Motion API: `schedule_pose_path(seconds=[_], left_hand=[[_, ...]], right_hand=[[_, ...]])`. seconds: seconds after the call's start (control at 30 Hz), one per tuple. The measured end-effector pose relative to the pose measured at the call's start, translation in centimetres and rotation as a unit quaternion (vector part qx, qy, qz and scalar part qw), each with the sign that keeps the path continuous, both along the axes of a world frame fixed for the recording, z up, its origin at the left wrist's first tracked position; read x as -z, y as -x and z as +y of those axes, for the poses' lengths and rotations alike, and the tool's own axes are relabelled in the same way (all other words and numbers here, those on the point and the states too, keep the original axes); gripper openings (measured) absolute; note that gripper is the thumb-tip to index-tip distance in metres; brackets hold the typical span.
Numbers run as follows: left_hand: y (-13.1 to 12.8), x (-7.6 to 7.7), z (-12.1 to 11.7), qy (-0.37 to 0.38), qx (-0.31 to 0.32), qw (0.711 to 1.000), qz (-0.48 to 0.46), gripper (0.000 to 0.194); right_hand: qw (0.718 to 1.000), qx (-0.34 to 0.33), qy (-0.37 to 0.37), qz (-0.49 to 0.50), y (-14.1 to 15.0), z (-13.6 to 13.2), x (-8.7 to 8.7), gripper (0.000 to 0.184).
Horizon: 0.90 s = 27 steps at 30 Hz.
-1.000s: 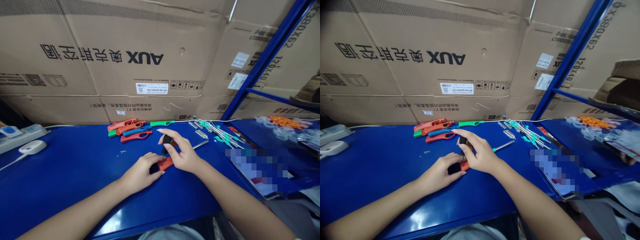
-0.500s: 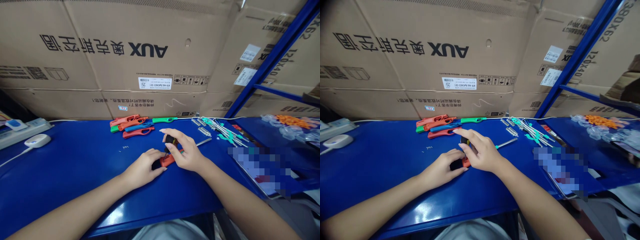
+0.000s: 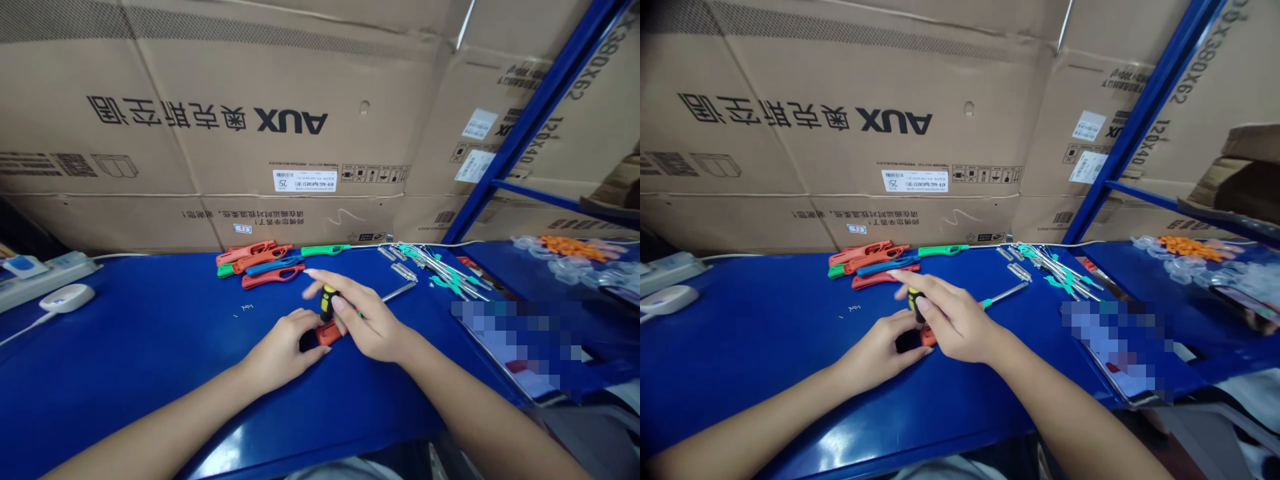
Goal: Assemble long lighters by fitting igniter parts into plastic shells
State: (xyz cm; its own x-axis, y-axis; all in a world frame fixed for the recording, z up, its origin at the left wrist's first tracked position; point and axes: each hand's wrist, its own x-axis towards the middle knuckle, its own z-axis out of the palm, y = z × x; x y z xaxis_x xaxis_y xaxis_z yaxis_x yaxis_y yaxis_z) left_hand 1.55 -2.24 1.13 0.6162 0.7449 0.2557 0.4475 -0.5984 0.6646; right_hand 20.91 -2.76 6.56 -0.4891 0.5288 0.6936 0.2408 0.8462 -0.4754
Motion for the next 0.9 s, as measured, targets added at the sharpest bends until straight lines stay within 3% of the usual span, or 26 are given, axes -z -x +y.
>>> schedule_pose_path(seconds=[0.07,0.17,0.23,0.33,0.43,0.53,0.6,0.67,0.73,0.8,0.9], left_hand=[[0.0,0.1,0.0,0.0,-0.002,1.0,-0.005,0.014],[-0.1,0.1,0.0,-0.002,-0.006,1.0,-0.012,0.017],[-0.1,0.1,0.0,-0.001,-0.009,1.0,-0.009,0.016],[-0.2,-0.1,0.0,-0.001,-0.017,1.0,0.002,0.018],[-0.3,-0.2,-0.1,-0.005,-0.023,1.0,0.006,0.025],[-0.5,-0.2,-0.3,-0.009,-0.026,1.0,0.0,0.029],[-0.5,-0.3,-0.4,-0.01,-0.029,1.0,-0.004,0.03],[-0.6,-0.3,-0.4,-0.008,-0.031,0.999,0.001,0.027],[-0.6,-0.4,-0.4,-0.006,-0.033,0.999,0.01,0.021],[-0.6,-0.3,-0.4,-0.005,-0.039,0.999,0.015,0.016],[-0.6,-0.2,-0.4,0.002,-0.038,0.999,0.006,0.018]], right_hand=[[1.0,0.001,-0.002,0.016,0.2,0.0,-0.1,0.035],[0.988,0.097,-0.114,0.022,0.3,0.1,0.0,0.021],[0.982,0.12,-0.144,0.001,0.2,0.2,-0.1,0.026],[0.999,0.047,-0.025,-0.013,-0.4,0.5,-0.3,0.038],[0.997,0.002,0.069,0.017,-0.8,1.0,-0.3,0.035],[0.993,0.105,-0.021,0.045,-1.1,1.4,0.0,0.022],[0.985,0.149,-0.084,0.027,-1.2,1.4,0.1,0.025],[0.992,0.112,-0.053,-0.003,-1.1,1.3,0.0,0.033],[0.999,0.034,0.038,-0.013,-0.8,1.1,-0.1,0.043],[0.996,-0.008,0.085,0.002,-0.5,1.0,-0.1,0.042],[0.997,0.071,-0.019,0.028,-0.2,1.0,0.2,0.027]])
